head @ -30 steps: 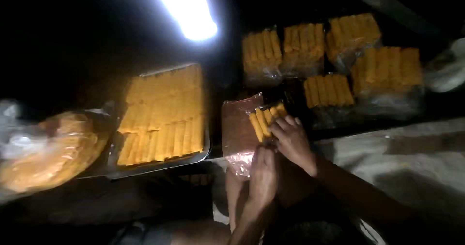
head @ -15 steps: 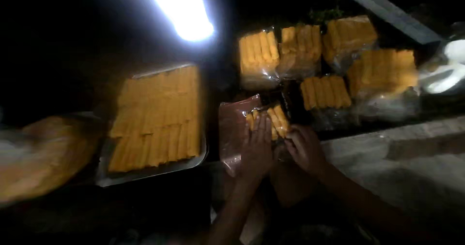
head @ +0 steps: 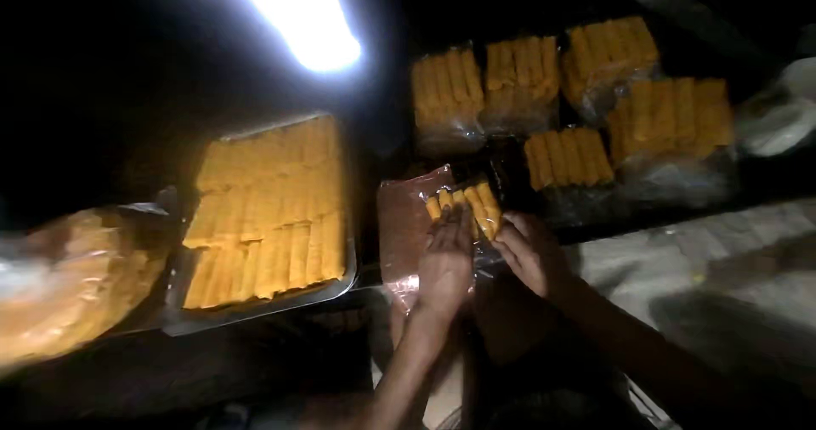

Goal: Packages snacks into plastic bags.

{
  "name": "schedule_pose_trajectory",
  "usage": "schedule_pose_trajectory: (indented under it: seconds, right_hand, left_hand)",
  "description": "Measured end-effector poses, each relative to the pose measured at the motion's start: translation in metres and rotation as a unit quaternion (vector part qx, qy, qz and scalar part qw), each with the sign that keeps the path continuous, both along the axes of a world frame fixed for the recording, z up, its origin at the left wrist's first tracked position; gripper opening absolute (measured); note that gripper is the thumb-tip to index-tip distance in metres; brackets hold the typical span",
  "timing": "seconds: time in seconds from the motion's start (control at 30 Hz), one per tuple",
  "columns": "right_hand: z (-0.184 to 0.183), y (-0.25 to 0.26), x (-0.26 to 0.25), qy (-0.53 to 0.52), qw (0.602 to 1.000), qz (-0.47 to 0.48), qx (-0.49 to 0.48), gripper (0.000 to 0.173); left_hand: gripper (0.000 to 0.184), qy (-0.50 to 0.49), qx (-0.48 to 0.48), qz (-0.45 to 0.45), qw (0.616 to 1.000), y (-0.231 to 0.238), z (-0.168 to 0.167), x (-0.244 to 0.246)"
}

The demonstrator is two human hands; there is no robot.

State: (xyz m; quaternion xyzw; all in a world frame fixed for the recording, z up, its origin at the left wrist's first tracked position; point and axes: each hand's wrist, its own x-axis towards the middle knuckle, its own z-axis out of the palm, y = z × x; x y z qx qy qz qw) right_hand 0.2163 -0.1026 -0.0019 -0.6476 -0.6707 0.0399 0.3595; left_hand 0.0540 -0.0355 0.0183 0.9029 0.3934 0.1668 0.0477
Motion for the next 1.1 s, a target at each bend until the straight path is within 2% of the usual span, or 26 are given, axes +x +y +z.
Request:
schedule_pose_trajectory:
  seconds: [0.2,0.33,0.47,0.53,0.67,0.8,0.87,1.03,1.1]
  right_hand:
    - [0.001,0.001,-0.001,-0.001,1.0,0.004,-0.001,0.015]
    - [0.002,-0.001,-0.003,0.009,1.0,0.001,-0.006,0.014]
    - [0.002,-0.001,-0.005,0.019,1.0,-0.01,0.002,0.014]
    - [0.001,-0.001,-0.005,0.026,1.0,-0.011,0.004,0.014]
    - [0.003,-0.002,-0.007,0.028,1.0,-0.009,-0.011,0.015]
    - [0.004,-0.002,-0.006,0.026,1.0,-0.007,-0.003,0.015]
    - [0.003,-0.002,-0.005,0.027,1.0,-0.013,-0.002,0.015]
    - [-0.005,-0.007,-0.005,0.055,0.998,-0.017,0.032,0.019]
    - [-0.01,-0.009,-0.005,0.057,0.998,-0.019,0.031,0.018]
  left_hand:
    - [0.033,-0.02,0.053,0.008,0.998,0.008,-0.003,0.003]
    - [0.031,-0.032,0.053,0.015,0.998,0.01,-0.003,0.005]
    - [0.031,-0.026,0.012,-0.002,1.0,0.008,0.004,0.001]
    - [0.038,-0.026,0.001,-0.002,1.0,0.005,0.007,0.001]
    - [0.026,-0.025,0.042,0.023,0.999,0.006,0.006,0.008]
    - [0.023,-0.031,0.036,0.032,0.998,0.009,0.005,0.014]
    - [0.028,-0.036,0.033,0.023,0.999,0.011,0.005,0.013]
    - [0.064,0.005,-0.027,-0.07,0.997,0.015,0.005,0.013]
    - [0.059,0.024,-0.025,-0.126,0.991,0.019,0.002,0.017]
